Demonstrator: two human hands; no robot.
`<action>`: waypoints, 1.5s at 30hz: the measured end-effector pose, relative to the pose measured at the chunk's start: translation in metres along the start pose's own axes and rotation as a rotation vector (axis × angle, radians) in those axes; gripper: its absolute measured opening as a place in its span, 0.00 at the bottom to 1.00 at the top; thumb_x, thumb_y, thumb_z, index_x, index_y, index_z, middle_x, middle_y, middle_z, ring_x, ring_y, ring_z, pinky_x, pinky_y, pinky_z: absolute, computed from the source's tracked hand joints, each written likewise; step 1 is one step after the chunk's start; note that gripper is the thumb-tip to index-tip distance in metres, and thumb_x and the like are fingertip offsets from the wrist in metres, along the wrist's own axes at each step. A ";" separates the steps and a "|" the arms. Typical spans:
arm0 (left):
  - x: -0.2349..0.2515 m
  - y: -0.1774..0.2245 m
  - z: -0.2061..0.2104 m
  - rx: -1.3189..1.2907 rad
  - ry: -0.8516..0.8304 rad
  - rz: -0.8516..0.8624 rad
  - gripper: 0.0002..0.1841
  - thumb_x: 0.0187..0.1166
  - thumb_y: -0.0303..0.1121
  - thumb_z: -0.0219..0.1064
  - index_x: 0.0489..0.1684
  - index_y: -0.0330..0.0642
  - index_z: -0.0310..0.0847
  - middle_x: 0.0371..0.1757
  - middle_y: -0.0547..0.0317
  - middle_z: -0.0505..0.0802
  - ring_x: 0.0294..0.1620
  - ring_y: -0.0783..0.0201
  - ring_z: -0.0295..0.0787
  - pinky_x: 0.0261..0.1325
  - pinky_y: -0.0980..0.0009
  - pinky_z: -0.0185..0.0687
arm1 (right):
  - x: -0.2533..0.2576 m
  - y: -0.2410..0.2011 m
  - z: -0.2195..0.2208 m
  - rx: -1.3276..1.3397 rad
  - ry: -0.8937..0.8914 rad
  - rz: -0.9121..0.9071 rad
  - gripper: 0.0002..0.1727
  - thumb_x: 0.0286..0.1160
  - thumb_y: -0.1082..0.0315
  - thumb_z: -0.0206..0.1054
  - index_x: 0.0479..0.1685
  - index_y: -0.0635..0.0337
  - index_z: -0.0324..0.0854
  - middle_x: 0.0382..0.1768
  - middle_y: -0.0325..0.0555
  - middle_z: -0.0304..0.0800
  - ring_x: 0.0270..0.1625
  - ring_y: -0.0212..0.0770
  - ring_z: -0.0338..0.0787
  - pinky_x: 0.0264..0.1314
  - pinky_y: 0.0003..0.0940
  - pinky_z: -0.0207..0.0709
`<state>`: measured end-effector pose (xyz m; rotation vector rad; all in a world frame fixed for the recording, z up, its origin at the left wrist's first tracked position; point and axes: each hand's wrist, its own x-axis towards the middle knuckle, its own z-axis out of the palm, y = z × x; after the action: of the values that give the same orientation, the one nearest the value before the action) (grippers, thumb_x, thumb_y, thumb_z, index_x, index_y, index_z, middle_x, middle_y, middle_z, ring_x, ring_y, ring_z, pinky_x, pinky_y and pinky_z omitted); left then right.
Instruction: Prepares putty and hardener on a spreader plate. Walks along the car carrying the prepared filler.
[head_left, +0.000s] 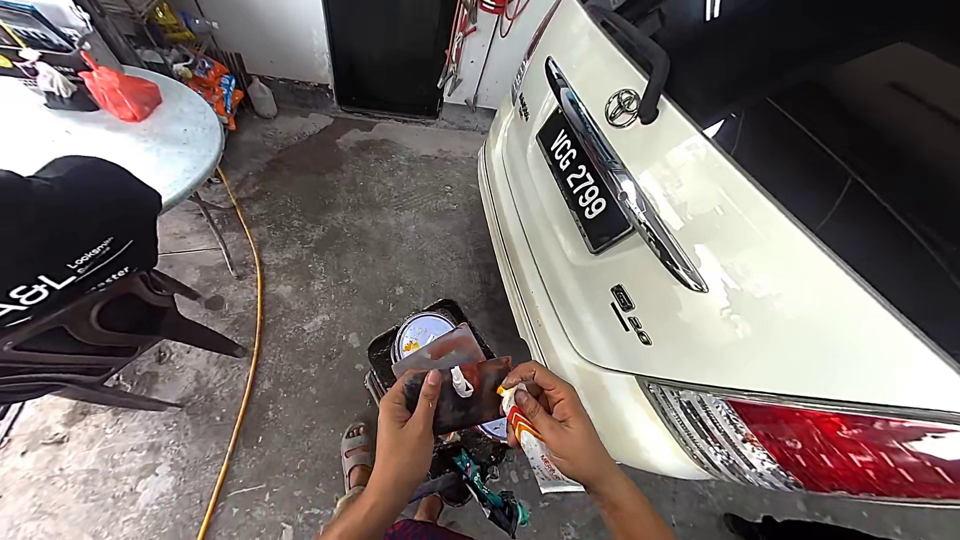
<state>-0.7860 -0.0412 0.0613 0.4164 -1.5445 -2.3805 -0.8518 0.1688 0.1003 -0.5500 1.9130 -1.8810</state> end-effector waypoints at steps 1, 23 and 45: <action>0.000 0.001 0.001 -0.007 -0.001 0.000 0.13 0.88 0.34 0.61 0.45 0.32 0.86 0.35 0.46 0.93 0.36 0.56 0.93 0.45 0.61 0.93 | 0.000 0.000 0.000 -0.004 0.005 -0.002 0.10 0.88 0.73 0.55 0.59 0.63 0.79 0.37 0.51 0.89 0.25 0.44 0.91 0.26 0.40 0.92; -0.005 0.004 0.005 -0.023 -0.035 0.004 0.12 0.89 0.34 0.60 0.46 0.33 0.85 0.34 0.49 0.92 0.34 0.60 0.92 0.43 0.64 0.92 | -0.002 0.004 0.005 -0.047 0.093 -0.047 0.09 0.83 0.77 0.60 0.53 0.62 0.82 0.33 0.47 0.88 0.23 0.40 0.90 0.24 0.38 0.91; 0.033 0.009 -0.067 0.220 0.144 0.185 0.13 0.89 0.35 0.59 0.43 0.37 0.87 0.33 0.56 0.93 0.33 0.63 0.92 0.40 0.68 0.91 | 0.022 0.058 0.009 -0.625 0.233 0.139 0.13 0.82 0.70 0.57 0.55 0.52 0.87 0.46 0.36 0.94 0.41 0.30 0.93 0.45 0.31 0.89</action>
<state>-0.7897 -0.1138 0.0406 0.4582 -1.7033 -2.0069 -0.8653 0.1510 0.0419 -0.3658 2.6299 -1.2835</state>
